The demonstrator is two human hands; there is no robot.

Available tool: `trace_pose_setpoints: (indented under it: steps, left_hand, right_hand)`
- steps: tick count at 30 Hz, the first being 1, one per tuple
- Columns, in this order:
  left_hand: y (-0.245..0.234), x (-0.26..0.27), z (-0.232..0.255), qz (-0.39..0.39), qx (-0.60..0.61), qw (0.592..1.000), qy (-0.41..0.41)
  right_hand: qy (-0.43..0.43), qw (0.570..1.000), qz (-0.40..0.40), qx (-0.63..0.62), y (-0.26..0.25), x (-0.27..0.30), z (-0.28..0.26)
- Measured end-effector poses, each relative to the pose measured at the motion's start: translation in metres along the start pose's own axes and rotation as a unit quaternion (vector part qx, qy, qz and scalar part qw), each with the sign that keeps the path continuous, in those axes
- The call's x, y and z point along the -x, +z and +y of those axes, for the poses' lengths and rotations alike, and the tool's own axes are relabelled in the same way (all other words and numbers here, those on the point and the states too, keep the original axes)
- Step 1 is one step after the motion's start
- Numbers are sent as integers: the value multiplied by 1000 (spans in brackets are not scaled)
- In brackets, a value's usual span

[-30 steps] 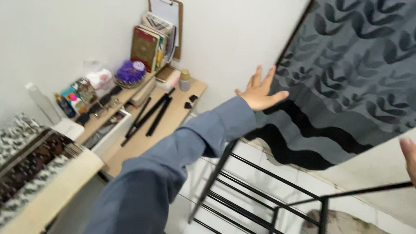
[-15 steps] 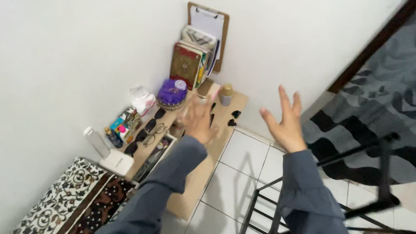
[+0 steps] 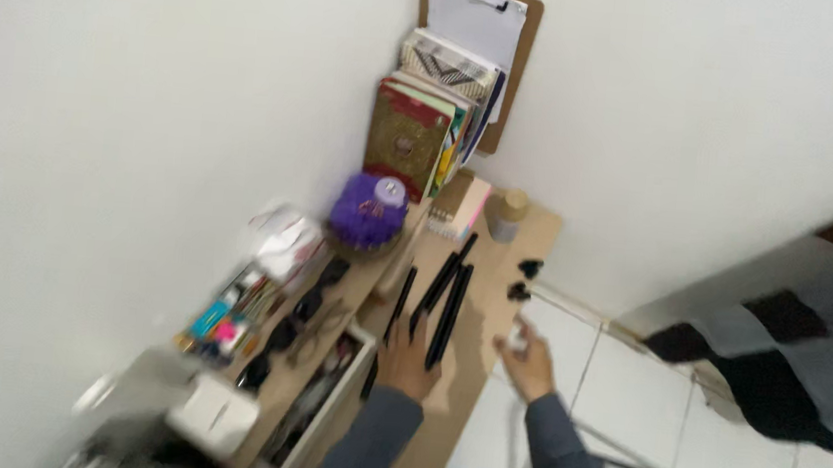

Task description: The person disassembles a black metal storage rack by hand, twisting and pulling black plastic connector fittings off the tube ends and detaching the horizontal bars from the frame. They set the removed tubes and connectors on a small desk and continue pulling the frame apart.

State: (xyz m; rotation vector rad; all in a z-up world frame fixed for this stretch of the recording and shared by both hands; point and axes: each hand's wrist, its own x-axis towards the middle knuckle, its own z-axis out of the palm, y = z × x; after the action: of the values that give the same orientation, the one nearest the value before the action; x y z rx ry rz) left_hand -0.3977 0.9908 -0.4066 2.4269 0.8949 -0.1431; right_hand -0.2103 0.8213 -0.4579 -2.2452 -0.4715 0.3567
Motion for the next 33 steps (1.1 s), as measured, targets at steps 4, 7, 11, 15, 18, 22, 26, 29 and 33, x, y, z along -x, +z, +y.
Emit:
trace_pose_setpoints:
  steps: [4, 7, 11, 15, 18, 22, 26, 29, 33]
  left_hand:
    - [81, -92, -39, 14, 5, 1000, -11]
    - [129, -128, -68, -24, 21, 996, -79]
    - [165, -160, -92, -84, -12, 992, -96]
    - [177, -184, -92, -48, -56, 997, -37]
    - [172, -192, -81, -70, -19, 994, -86]
    - [166, -184, -72, -4, 17, 997, -81]
    - [190, -166, -69, -53, 49, 996, -56]
    - [223, -159, -62, -51, 86, 994, -37]
    - [239, -165, -48, -63, 222, 962, -147]
  right_hand:
    - [4, 997, -72, 29, 90, -45, 42]
    - [146, 978, -150, 15, 137, -56, 56]
    - [120, 979, -131, 98, 164, -67, 58]
    - [93, 977, -138, 132, 181, -74, 63]
    - [17, 987, -75, 142, 193, -78, 68]
    - [115, 971, -124, 172, 198, -86, 77]
    - [92, 985, -115, 94, 194, -93, 83]
    - [137, 977, -159, 36, 190, -92, 86]
    - [257, 938, -207, -106, 169, -95, 89]
